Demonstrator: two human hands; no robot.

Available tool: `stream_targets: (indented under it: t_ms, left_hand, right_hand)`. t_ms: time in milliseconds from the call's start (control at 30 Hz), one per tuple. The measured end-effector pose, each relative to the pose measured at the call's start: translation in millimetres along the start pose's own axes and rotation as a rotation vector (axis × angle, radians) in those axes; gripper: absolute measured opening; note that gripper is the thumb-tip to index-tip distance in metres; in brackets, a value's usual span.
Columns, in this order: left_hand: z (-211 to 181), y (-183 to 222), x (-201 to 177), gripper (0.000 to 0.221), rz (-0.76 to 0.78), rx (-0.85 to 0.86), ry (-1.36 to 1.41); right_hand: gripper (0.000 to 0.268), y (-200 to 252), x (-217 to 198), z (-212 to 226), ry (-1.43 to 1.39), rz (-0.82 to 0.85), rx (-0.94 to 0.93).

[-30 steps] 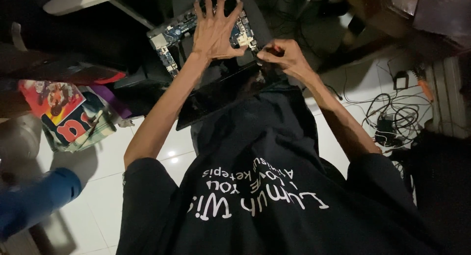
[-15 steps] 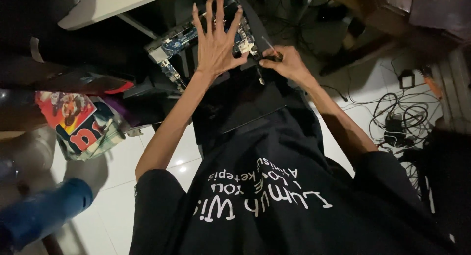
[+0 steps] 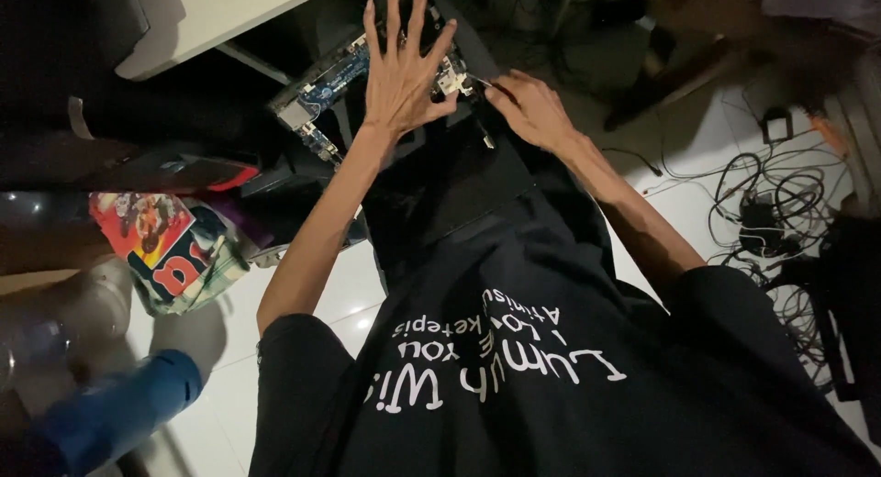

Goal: Installing a motherboard into a laptop chassis and connecting internal ribbon cables.

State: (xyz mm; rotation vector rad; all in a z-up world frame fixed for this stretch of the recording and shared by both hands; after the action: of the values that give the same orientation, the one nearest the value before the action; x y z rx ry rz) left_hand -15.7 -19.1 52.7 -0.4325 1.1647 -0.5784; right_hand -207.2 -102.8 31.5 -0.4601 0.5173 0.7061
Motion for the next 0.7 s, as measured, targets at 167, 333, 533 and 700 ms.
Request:
stream_targets:
  t_ms: [167, 333, 533, 700]
  left_hand:
    - [0, 1, 7, 0.098, 0.014, -0.02, 0.022]
    - [2, 2, 13, 0.098, 0.056, -0.043, 0.019]
    - [4, 9, 25, 0.106, 0.075, -0.073, 0.056]
    - [3, 9, 26, 0.114, 0.123, -0.066, 0.032]
  right_hand:
    - [0.031, 5, -6, -6, 0.068, -0.071, -0.175]
    - [0.017, 2, -17, 1, 0.105, -0.098, -0.148]
    - [0.012, -2, -13, -6, 0.372, -0.138, -0.285]
    - [0.009, 2, -20, 4, 0.36, -0.105, -0.259]
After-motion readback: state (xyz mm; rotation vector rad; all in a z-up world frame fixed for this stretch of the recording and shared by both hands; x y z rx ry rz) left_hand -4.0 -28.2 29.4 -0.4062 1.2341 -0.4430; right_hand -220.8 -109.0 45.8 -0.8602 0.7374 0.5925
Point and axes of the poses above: each hand's wrist, its own y-axis away from the middle knuckle, its own x-axis out of the palm, z = x × y, the point moved 5 cm from there along -y, towards the middle knuckle, and after that the axes turned 12 degrees about -z, right-handed, at the moved point
